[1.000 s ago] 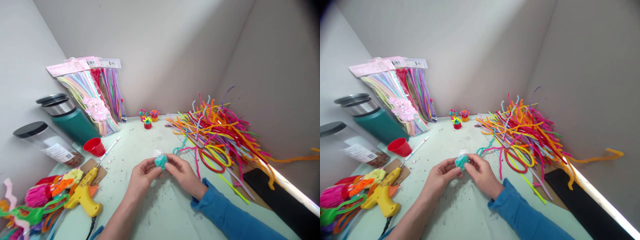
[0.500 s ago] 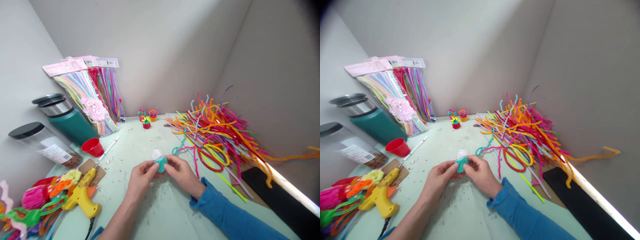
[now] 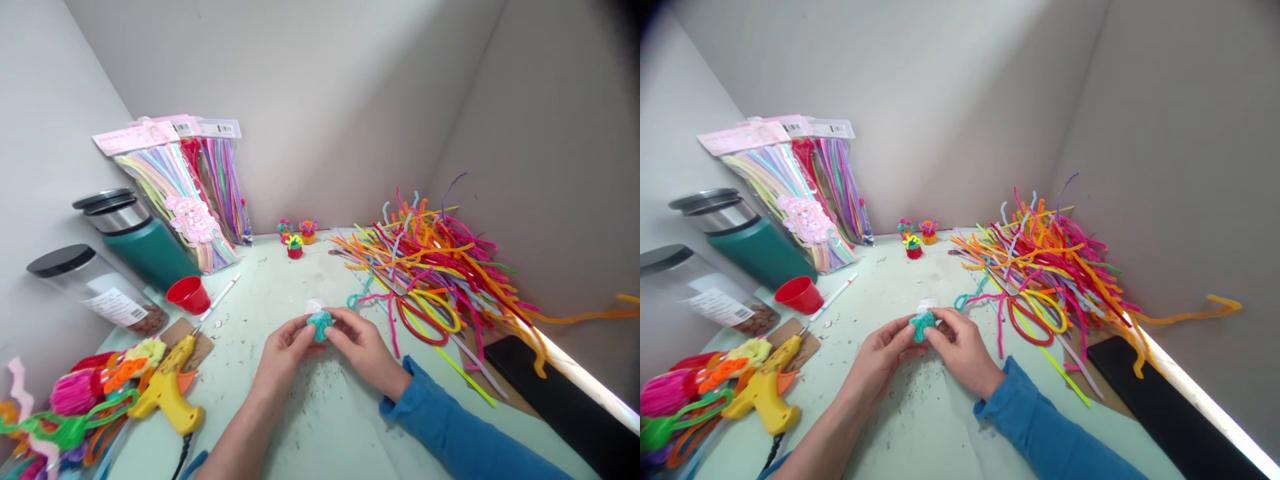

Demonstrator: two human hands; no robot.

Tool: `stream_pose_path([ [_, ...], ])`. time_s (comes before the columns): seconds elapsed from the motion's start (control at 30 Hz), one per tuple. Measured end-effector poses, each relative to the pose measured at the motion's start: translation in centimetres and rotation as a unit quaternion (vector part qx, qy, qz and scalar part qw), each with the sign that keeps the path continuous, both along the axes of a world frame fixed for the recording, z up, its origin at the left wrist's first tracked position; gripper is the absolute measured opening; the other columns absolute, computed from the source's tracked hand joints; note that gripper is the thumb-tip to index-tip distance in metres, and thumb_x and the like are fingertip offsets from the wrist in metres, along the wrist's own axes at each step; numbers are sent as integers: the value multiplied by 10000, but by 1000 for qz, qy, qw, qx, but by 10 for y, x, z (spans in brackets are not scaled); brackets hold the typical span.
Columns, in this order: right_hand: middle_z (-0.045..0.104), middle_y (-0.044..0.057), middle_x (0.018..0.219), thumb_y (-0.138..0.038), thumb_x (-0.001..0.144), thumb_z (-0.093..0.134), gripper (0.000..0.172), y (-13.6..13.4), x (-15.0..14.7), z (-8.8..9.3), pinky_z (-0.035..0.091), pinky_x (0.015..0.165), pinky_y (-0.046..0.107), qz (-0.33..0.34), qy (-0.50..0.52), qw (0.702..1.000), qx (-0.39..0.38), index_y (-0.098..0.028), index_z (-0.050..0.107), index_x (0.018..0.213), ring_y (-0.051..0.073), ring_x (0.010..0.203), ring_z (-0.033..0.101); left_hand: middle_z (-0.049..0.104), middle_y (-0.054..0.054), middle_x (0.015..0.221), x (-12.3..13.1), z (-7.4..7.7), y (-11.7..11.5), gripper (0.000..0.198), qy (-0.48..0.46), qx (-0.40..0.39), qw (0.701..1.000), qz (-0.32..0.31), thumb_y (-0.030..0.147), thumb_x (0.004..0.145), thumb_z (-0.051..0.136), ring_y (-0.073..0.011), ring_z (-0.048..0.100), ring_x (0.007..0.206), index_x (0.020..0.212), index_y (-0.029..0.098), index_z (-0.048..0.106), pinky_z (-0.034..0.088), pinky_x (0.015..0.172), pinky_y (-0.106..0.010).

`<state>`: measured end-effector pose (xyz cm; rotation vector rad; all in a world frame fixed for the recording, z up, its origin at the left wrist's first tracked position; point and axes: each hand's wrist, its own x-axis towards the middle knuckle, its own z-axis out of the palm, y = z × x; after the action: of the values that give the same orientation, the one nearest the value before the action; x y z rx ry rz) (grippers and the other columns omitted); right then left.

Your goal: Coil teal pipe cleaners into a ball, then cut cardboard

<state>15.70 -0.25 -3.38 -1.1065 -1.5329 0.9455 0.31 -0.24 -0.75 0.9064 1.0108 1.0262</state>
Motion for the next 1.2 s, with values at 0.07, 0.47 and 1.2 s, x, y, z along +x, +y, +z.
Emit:
stream_pose_path([
  [0.07,610,35,912,-280,813,560,253,0,-1,-1,485,689,273,-2,0,1000,-7,-194,586,1049,149,756,569,689,-101,909,0,-1,0,384,12,-6,1000,-5,354,688,689,-209,628,820,982,111,649,508,739,-332],
  [0.47,650,51,868,-211,805,551,249,-5,-7,3,476,603,247,-79,-73,992,59,-169,582,1048,138,669,586,684,-79,860,6,-5,-1,344,35,31,998,50,351,674,697,-197,641,812,898,120,578,505,779,-346],
  [1.2,685,52,920,-115,788,498,296,-5,-12,-4,481,709,282,-80,-181,973,117,-177,610,1054,171,777,625,690,-61,788,11,-16,-5,263,220,120,965,76,364,734,623,-197,666,724,862,167,505,512,661,-302],
])
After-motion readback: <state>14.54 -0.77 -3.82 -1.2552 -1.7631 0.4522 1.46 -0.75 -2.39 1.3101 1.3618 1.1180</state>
